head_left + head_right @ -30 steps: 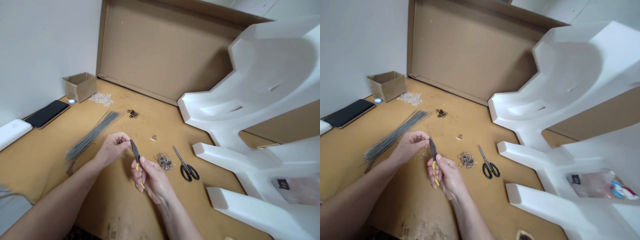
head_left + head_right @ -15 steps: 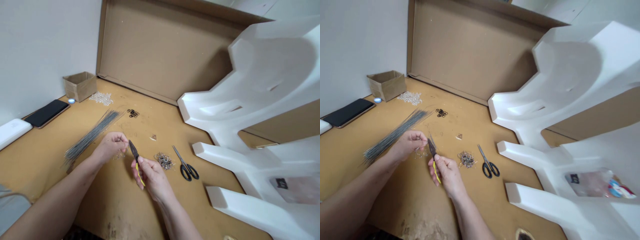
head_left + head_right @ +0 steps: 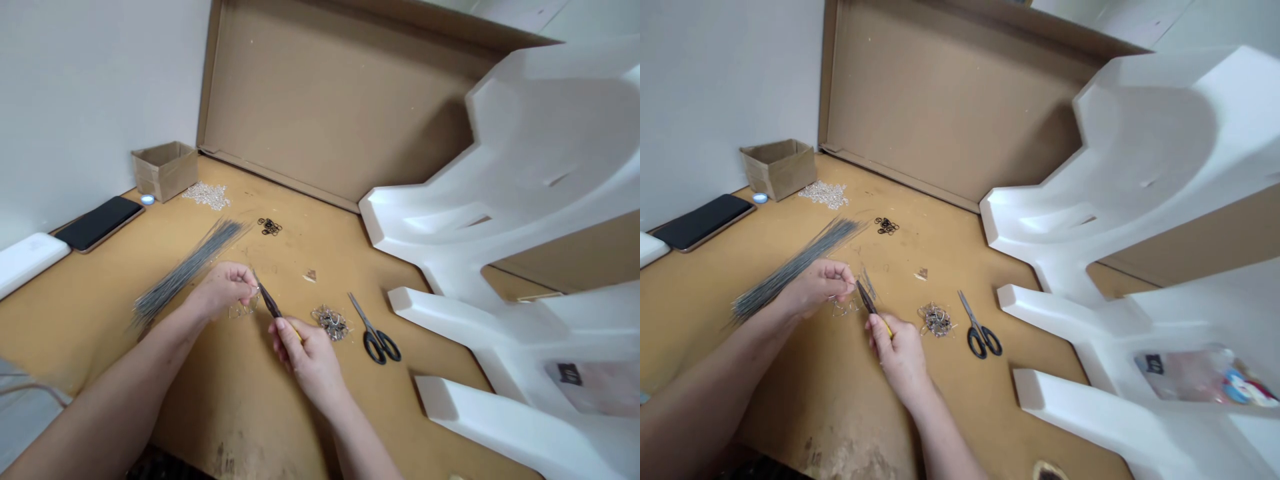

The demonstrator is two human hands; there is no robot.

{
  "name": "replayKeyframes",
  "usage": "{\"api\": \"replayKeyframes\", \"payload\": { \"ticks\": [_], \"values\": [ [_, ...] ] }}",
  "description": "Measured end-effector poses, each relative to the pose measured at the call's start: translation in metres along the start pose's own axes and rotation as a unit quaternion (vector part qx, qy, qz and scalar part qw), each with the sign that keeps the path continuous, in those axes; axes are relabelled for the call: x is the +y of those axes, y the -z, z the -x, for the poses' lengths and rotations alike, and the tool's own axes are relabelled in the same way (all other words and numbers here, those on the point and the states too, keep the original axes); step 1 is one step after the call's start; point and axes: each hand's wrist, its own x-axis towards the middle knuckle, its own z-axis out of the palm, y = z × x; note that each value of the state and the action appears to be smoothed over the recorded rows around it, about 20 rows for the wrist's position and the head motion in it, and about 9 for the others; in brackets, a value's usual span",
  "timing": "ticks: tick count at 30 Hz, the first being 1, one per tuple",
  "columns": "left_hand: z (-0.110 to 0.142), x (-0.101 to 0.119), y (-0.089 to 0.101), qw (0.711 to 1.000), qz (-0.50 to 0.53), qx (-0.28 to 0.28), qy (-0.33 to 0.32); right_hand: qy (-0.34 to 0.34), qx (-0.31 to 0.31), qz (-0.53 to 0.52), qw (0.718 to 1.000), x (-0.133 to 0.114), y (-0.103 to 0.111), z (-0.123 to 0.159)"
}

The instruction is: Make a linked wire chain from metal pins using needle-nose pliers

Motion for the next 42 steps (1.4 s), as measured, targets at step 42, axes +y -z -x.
{"api": "replayKeyframes", "payload": {
  "ticks": [42],
  "values": [
    [-0.005, -0.007, -0.002, 0.998, 0.007, 0.046, 0.037, 0.201, 0.135, 0.542, 0.804, 0.011, -0.013, -0.002]
  ]
}}
